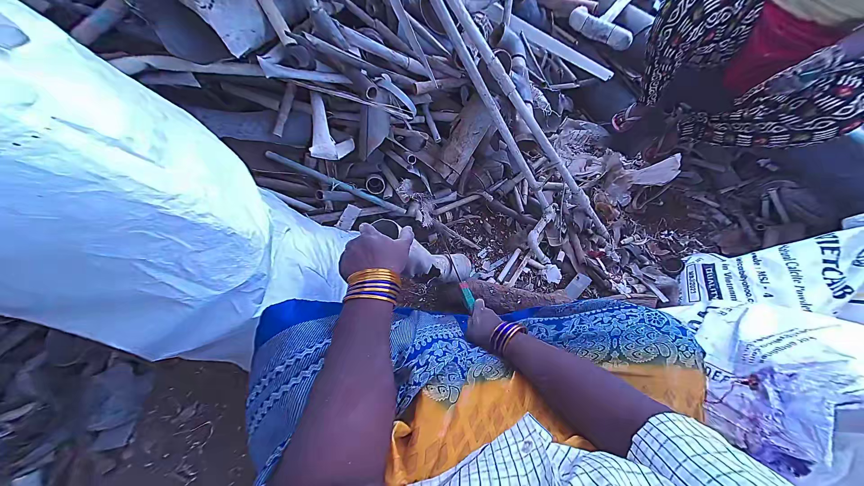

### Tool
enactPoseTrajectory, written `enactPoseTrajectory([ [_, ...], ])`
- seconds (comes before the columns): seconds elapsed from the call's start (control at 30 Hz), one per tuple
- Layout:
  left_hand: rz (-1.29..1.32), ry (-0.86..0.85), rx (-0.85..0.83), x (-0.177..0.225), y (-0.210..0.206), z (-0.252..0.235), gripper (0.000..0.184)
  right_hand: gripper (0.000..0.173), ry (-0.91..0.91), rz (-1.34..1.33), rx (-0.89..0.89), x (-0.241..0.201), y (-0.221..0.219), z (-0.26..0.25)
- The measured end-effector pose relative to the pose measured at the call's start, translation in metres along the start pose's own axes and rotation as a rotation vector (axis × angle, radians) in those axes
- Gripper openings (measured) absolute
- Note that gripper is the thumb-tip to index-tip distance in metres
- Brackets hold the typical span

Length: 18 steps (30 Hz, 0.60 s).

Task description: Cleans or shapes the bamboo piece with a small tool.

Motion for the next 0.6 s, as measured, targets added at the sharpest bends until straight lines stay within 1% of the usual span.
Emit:
enactPoseTrajectory([
  [0.03,-0.009,0.001,0.004,0.001,0.000,0.000,0.084,0.051,-0.065,-0.029,-0.017,0.009,0.001,-0.004],
  [0.07,-0.015,0.000,0.003,0.002,0.001,0.000,0.084,0.050,-0.083,-0.069,0.024,0.011,0.009,-0.005],
  [0.13,-0.020,0.001,0.003,0.001,0.000,-0.001,0.085,0.049,0.020,-0.102,0.163,-0.001,0.024,0.003],
  [0.17,-0.013,0.000,0.007,0.000,-0.001,-0.003,0.085,0.050,0.092,-0.078,0.192,-0.010,0.027,0.008],
  [0.2,0.001,-0.001,0.010,-0.001,-0.002,-0.004,0.085,0.050,0.131,-0.018,0.158,-0.015,0.024,0.009],
  [0.23,-0.003,0.004,0.006,-0.001,-0.003,-0.004,0.085,0.049,0.110,0.054,0.067,-0.011,0.014,0.006],
  [0.27,-0.020,0.007,-0.003,0.000,-0.006,-0.002,0.085,0.052,0.044,0.099,-0.037,0.001,0.003,0.001],
  [0.3,-0.034,0.004,-0.007,0.002,-0.008,0.000,0.085,0.054,-0.021,0.103,-0.098,0.012,-0.001,-0.004],
  [0.33,-0.049,-0.002,-0.010,0.006,-0.006,0.001,0.086,0.051,-0.097,0.032,-0.080,0.021,0.006,-0.008],
  [0.4,-0.060,-0.006,-0.028,0.008,0.000,0.003,0.085,0.048,-0.122,-0.156,0.092,0.026,0.028,-0.010],
  [0.47,0.018,-0.024,-0.046,0.004,0.010,0.002,0.080,0.045,-0.099,-0.337,0.281,0.023,0.059,0.000],
  [0.53,0.200,-0.100,-0.043,-0.002,0.022,-0.002,0.072,0.039,-0.058,-0.531,0.477,0.026,0.096,0.018],
  [0.6,0.462,-0.209,-0.034,-0.011,0.028,-0.012,0.064,0.034,-0.025,-0.687,0.682,0.038,0.129,0.039],
])
Point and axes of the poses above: each hand's wrist, its own z-axis away from the middle knuckle, its own y-axis out of the back of the hand, x = y × z, the point moved 7 cm from there along -z, towards the middle knuckle, and after that the axes turned 10 degrees about y, right-handed, at the moved point
